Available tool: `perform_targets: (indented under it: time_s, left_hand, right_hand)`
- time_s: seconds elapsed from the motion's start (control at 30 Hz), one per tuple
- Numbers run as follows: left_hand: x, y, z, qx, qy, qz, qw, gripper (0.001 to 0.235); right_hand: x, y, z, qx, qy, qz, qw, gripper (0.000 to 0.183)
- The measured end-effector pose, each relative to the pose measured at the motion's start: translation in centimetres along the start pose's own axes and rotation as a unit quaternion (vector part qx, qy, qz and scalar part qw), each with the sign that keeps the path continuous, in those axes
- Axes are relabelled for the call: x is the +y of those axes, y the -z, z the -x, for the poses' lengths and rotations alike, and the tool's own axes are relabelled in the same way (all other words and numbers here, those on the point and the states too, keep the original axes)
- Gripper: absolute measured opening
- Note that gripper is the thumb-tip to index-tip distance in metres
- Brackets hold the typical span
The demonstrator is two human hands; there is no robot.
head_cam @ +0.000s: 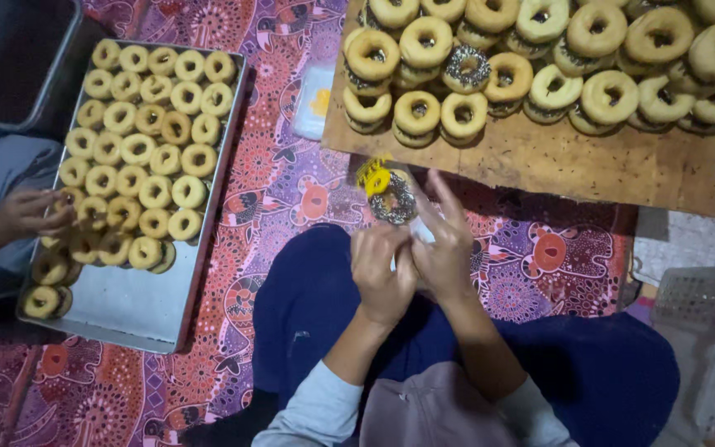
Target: The person sits on the floor and repeatedly picks up donuts from a tray, places them into small plastic bags, and sets the packaged donuts aside. The process is repeated continuously for multiple donuts.
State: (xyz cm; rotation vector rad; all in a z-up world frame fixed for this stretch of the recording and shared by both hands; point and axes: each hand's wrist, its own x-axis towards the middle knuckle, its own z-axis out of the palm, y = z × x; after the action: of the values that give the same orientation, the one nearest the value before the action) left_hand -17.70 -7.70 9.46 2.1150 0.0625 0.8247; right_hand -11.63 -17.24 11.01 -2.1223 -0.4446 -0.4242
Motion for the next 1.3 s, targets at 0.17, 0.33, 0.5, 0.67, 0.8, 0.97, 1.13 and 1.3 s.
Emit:
perform_targets:
  time_s: [0.17, 0.33, 0.5, 0.67, 0.8, 0.97, 1.13, 1.3]
  left_hand:
    - [-1.5, 3.4, -1.0, -0.068, -0.182, -0.007, 0.981, 0.057]
    - [-4.4, 6.8, 0.6, -0.074, -0.169, 0.002, 0.983, 0.032]
    - [-5.9, 9.8, 5.0, -0.006, 0.246, 0.133, 0.960, 0.023]
    - [-9.0, 10.2, 5.8, 0.020, 0.394, 0.314, 0.864, 0.024]
    - [-9.5, 9.0, 6.2, 0.078, 0.342, 0.319, 0.880, 0.020]
    - [-8.4, 9.4, 6.0, -0.008, 0.279, 0.166, 0.946, 0.020]
    - [-7.0, 10.4, 5.3, -0.032, 0.228, 0.067, 0.971, 0.017]
    - [-4.8, 9.2, 3.8, 0.178, 0.304, 0.242, 0.904, 0.020]
  right_hand:
    - [-0.4, 0.5, 0.5, -0.108, -0.077, -0.145, 0.980, 0.057]
    - [-2.5, 0.5, 1.4, -0.229, -0.150, -0.213, 0.938, 0.039]
    - [-6.0, -1.1, 3.1, -0.260, -0.045, -0.071, 0.962, 0.016]
    - [-7.6, -3.4, 4.3, -0.386, 0.064, 0.074, 0.917, 0.014]
    - [-6.7, -4.1, 3.2, -0.253, 0.171, -0.046, 0.951, 0.019]
    - [-6.2, -4.4, 2.0, -0.233, 0.248, -0.095, 0.935, 0.041]
    - [-3.6, -5.2, 1.9, -0.262, 0.135, -0.141, 0.945, 0.036]
    - [1.3, -5.5, 2.8, -0.367, -0.305, 0.021, 0.878, 0.023]
